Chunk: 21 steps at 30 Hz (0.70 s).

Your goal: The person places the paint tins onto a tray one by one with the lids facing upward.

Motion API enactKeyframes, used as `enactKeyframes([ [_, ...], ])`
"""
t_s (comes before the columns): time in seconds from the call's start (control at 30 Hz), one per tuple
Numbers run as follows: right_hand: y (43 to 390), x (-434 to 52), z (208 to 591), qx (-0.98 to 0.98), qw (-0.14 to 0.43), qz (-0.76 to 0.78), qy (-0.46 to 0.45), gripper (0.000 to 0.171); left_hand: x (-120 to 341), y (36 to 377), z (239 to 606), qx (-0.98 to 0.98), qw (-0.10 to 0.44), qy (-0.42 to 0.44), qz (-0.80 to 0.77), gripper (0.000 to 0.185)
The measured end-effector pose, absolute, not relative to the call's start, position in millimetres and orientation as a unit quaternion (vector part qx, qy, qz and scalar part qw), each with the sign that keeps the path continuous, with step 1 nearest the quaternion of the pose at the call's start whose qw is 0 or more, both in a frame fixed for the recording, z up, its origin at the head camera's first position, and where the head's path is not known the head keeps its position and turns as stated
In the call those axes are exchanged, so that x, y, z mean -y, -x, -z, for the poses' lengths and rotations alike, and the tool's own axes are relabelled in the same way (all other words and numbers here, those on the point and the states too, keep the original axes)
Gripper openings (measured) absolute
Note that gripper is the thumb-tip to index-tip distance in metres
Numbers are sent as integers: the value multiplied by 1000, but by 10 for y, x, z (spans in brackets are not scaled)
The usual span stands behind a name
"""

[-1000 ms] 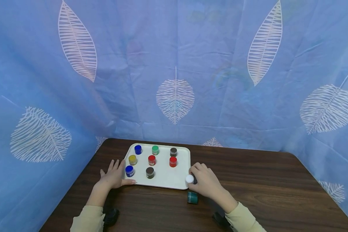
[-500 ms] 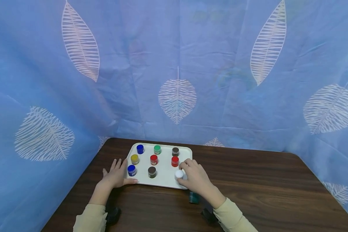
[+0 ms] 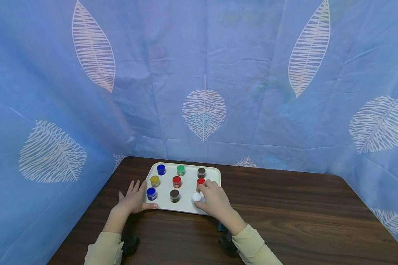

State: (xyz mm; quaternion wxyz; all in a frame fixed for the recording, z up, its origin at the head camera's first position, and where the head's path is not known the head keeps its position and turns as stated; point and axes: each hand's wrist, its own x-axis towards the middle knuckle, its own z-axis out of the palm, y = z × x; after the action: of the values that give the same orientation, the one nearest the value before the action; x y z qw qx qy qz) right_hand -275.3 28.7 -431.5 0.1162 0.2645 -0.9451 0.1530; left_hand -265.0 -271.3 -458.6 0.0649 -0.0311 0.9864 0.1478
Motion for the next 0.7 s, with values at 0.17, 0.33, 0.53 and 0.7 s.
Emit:
enactKeyframes([
  [0.17, 2791, -200, 4331, 951, 97, -153, -252, 30, 2719, 2659, 4604, -986, 68, 33, -147, 125],
  [0.33, 2809, -115, 4355, 957, 84, -150, -235, 30, 2731, 2655, 4593, -986, 66, 33, -149, 126],
  [0.53, 2829, -47, 4389, 962, 78, -149, -213, 31, 2728, 2651, 4595, -986, 64, 28, -152, 124],
  [0.7, 2870, -27, 4450, 967, 70, -140, -199, 31, 2720, 2645, 4598, -986, 64, 28, -153, 124],
])
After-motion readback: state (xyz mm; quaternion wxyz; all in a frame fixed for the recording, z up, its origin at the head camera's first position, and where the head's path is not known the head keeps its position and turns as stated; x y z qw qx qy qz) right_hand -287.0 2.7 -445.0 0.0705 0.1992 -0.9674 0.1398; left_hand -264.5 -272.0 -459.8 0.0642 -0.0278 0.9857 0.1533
